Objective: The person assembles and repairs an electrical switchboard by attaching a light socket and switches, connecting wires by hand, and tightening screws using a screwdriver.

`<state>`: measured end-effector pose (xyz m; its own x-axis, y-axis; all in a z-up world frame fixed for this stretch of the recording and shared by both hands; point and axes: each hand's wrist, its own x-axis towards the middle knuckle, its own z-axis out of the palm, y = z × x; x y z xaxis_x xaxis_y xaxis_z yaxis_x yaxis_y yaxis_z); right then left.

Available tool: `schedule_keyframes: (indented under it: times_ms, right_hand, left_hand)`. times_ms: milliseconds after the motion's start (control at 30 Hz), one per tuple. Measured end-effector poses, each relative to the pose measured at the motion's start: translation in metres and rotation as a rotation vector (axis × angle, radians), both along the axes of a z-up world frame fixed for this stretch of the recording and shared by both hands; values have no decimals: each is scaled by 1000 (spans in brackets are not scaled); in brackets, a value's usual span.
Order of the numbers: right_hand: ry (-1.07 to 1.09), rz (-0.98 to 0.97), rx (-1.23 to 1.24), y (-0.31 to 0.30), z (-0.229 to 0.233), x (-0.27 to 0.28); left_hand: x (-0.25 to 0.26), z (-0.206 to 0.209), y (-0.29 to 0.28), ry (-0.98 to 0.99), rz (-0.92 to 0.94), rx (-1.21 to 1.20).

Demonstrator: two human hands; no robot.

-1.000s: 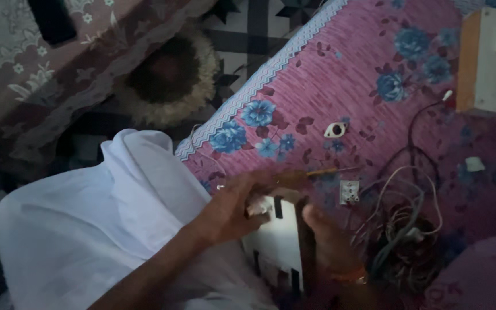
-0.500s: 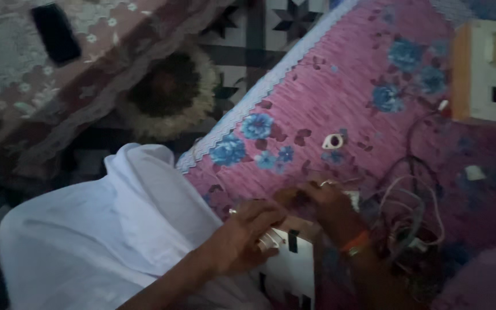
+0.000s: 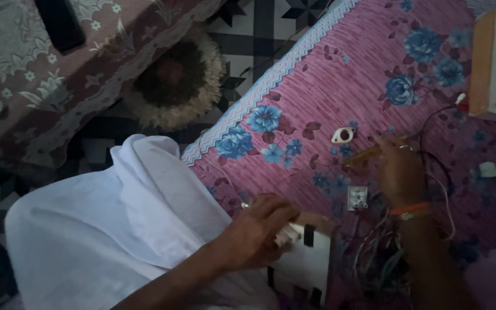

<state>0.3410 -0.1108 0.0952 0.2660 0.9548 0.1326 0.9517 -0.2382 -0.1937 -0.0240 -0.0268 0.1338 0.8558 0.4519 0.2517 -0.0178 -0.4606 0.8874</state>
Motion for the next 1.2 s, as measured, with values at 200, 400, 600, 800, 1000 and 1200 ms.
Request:
schedule_keyframes:
  times_ms: [200, 400, 600, 800, 1000, 1200]
  right_hand:
    - [-26, -470, -115, -7, -23, 16]
    - [284, -615, 46, 4, -32, 26]
    - [755, -817, 197, 6, -39, 24]
    - [1108, -757, 459, -13, -32, 17]
    - [620, -450, 266, -27, 11, -22]
    - [168, 50, 183, -45, 42, -109]
  left_hand:
    - [14, -16, 13, 101, 5, 53]
    - [2, -21, 17, 168, 68, -64]
    - [16, -48, 23, 248, 127, -38]
    - [15, -40, 41, 253, 3, -90]
    - [-5, 2, 41, 155, -202, -208]
    - [-27, 34, 6, 70, -200, -97]
